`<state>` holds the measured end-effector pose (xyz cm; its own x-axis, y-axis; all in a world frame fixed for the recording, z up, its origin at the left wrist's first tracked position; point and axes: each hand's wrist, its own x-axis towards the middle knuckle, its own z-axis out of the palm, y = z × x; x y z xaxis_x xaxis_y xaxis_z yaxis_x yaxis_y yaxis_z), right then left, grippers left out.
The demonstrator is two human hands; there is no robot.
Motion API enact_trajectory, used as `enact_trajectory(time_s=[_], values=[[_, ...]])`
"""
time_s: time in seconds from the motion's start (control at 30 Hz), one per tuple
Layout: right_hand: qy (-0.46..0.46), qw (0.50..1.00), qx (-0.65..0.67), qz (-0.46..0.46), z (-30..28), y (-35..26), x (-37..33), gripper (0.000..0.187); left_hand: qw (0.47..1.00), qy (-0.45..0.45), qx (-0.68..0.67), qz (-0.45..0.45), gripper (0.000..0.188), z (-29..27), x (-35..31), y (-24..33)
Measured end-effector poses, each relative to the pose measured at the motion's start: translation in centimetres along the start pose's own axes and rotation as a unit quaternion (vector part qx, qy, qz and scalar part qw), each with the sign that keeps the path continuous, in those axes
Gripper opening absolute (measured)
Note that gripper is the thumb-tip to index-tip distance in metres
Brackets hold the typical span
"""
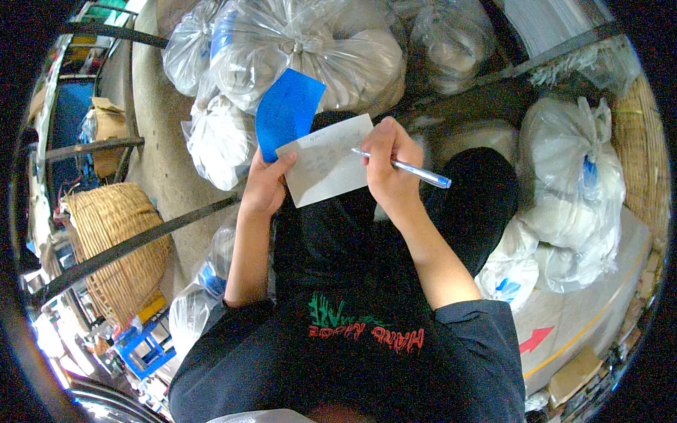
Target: The person sits on the floor and labels large plastic-wrapped bags with blue adhesive labels. They write information on a notepad with a pen, then apply the labels to the bags and continue writing.
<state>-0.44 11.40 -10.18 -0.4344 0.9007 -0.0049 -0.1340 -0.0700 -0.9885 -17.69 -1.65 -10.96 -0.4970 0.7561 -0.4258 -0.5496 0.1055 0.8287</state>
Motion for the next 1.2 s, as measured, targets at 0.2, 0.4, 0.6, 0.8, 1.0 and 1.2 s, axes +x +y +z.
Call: enact_trajectory(time_s=[0.2,0.4,0.6,0.8,1.0,1.2], values=[[-0.006,0.998,0.036,-0.043,-0.4,0.0,0.1,0.046,1.000,0.007,0.008,-0.002,0.049,0.0,0.0,-0.1],[-0.197,0.915,-0.272,-0.223,-1.9,-2.3,1.4,0.032,1.000,0.002,0.006,0.004,0.045,-0.2,-0.2,0.0],[-0.283,0.848,-0.391,-0.218,-2.8,-3.0,1.4,0.061,0.999,0.026,-0.028,-0.032,0.044,-0.2,-0.2,0.1],[-0.340,0.864,-0.342,-0.146,-3.2,-2.6,1.8,0.071,0.993,-0.003,-0.100,-0.064,0.035,-1.4,0.3,-0.1],[-0.342,0.876,-0.296,-0.164,-3.7,-1.7,2.3,0.061,0.982,-0.012,-0.176,-0.066,0.042,-0.6,0.4,0.0],[-0.200,0.951,-0.235,-0.029,-3.8,-2.0,2.4,0.035,0.996,0.026,-0.086,-0.017,0.032,-0.4,0.1,-0.6]])
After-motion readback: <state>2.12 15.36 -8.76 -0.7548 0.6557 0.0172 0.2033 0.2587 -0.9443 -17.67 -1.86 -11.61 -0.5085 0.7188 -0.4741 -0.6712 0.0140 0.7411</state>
